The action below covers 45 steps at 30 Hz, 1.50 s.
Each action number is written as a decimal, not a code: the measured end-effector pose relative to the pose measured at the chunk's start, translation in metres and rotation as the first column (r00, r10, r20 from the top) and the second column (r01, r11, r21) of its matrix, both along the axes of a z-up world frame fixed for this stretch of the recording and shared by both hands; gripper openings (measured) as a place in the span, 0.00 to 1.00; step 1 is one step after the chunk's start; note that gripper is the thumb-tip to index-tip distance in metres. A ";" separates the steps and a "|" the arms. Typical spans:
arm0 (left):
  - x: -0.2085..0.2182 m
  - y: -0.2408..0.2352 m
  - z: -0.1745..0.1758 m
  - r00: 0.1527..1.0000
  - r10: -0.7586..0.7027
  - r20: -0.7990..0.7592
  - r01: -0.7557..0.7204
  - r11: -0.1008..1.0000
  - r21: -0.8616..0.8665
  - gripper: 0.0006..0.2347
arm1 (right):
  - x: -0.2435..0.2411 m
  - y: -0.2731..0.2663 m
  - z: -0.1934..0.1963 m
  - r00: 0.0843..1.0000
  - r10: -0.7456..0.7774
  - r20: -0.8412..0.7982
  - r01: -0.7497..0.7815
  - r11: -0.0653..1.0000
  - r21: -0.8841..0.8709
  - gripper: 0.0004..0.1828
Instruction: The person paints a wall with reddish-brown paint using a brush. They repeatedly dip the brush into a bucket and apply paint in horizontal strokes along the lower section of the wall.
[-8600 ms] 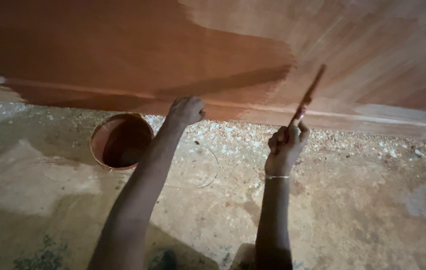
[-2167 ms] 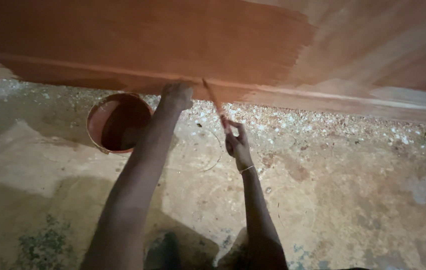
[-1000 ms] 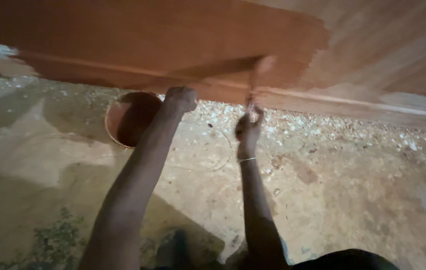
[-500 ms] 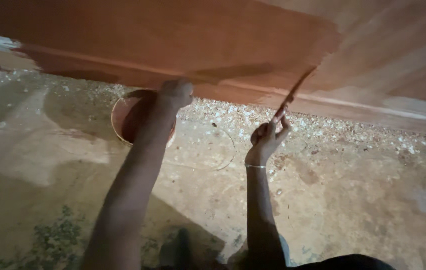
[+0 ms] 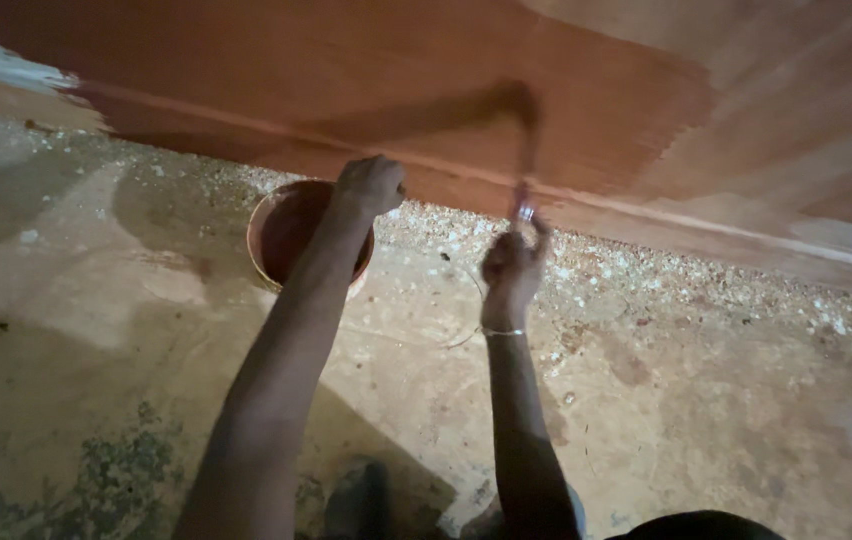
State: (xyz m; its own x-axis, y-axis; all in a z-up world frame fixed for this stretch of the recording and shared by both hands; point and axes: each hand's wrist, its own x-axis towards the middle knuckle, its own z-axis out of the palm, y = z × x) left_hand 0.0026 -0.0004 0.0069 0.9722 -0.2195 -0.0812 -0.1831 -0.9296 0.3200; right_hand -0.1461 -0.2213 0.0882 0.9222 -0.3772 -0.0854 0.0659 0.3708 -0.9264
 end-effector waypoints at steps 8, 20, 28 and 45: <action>-0.006 0.003 -0.007 0.993 -0.042 0.111 0.037 0.998 0.046 0.10 | 0.008 0.036 0.012 0.987 0.142 -0.075 -0.127 0.976 0.174 0.25; -0.005 0.008 -0.013 0.971 -0.024 0.238 0.035 0.999 -0.040 0.06 | -0.008 0.036 0.037 0.997 -0.005 0.083 -0.001 0.997 0.071 0.20; -0.004 0.006 -0.011 0.993 -0.053 0.107 0.061 0.996 -0.072 0.11 | 0.006 0.076 0.043 0.942 0.334 0.033 -0.326 0.933 -0.151 0.17; -0.010 -0.010 0.009 0.976 -0.096 0.195 0.115 0.990 -0.085 0.07 | 0.003 -0.091 0.050 0.957 -0.239 0.162 0.232 0.971 0.061 0.13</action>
State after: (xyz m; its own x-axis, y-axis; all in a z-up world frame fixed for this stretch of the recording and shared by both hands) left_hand -0.0072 -0.0107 0.0154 0.9389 -0.3193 0.1288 -0.3443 -0.8687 0.3562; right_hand -0.1430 -0.3121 0.1380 0.8100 -0.5850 0.0422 0.3083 0.3635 -0.8791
